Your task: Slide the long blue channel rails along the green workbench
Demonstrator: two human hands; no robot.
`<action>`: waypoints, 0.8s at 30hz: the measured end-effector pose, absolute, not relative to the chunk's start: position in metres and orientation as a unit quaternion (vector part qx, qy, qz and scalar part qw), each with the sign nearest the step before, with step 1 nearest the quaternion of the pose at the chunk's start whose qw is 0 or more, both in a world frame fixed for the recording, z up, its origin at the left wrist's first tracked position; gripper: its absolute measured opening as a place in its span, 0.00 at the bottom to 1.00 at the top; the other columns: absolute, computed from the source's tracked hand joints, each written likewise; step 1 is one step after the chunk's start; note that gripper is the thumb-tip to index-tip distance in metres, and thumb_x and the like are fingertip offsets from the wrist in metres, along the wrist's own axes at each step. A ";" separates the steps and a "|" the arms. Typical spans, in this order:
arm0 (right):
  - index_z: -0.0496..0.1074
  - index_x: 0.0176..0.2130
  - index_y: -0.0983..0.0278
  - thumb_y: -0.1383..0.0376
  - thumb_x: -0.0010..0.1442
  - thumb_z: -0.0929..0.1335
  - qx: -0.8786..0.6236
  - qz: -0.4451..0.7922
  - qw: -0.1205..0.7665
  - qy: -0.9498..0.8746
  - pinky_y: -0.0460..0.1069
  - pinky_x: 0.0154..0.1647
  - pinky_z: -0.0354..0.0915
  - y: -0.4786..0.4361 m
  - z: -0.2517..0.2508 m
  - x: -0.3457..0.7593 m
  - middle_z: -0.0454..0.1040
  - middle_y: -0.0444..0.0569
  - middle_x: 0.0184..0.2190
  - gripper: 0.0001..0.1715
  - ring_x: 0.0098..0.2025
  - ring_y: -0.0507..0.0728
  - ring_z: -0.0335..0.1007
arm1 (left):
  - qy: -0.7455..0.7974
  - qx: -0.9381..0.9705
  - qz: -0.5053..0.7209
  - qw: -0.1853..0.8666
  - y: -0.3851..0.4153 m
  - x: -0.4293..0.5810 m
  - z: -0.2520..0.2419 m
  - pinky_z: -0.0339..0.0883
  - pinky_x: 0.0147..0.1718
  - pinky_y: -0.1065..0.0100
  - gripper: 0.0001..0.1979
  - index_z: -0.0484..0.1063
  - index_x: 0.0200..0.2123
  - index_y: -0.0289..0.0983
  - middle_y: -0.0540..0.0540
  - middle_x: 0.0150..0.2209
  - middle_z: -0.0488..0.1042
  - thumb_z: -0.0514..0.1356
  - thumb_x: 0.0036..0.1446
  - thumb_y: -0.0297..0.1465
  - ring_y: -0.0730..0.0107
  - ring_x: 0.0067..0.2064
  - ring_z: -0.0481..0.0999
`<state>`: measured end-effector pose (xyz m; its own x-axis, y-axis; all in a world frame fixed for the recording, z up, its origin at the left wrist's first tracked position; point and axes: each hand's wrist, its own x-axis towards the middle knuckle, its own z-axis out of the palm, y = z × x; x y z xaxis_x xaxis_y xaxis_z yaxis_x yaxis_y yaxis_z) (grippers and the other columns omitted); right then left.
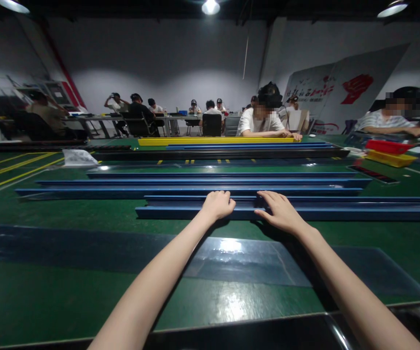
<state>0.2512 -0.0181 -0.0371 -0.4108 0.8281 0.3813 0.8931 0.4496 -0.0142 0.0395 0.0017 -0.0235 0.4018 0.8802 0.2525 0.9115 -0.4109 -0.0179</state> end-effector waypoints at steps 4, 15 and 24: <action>0.61 0.54 0.65 0.49 0.57 0.58 -0.518 -0.081 0.172 -0.834 0.55 0.54 0.51 -0.017 -0.039 0.242 0.65 0.56 0.52 0.32 0.55 0.61 0.58 | -0.546 -0.828 -0.092 0.085 0.000 0.022 -0.022 0.64 0.38 0.65 0.17 0.69 0.38 0.34 0.41 0.38 0.74 0.44 0.57 0.34 0.61 0.40 0.74; 0.63 0.52 0.66 0.50 0.56 0.60 -0.519 -0.072 0.160 -0.837 0.55 0.51 0.52 -0.016 -0.037 0.207 0.67 0.57 0.50 0.31 0.52 0.62 0.59 | -0.559 -0.823 -0.070 0.080 -0.006 -0.010 -0.020 0.62 0.41 0.65 0.17 0.69 0.40 0.35 0.41 0.40 0.74 0.43 0.59 0.34 0.63 0.42 0.72; 0.64 0.52 0.69 0.46 0.53 0.62 -0.510 -0.045 0.157 -0.845 0.54 0.47 0.54 -0.015 -0.032 0.178 0.69 0.57 0.48 0.37 0.48 0.62 0.60 | -0.481 -0.870 -0.101 0.042 -0.012 -0.036 -0.010 0.56 0.49 0.65 0.20 0.66 0.48 0.36 0.43 0.49 0.69 0.46 0.59 0.40 0.63 0.50 0.67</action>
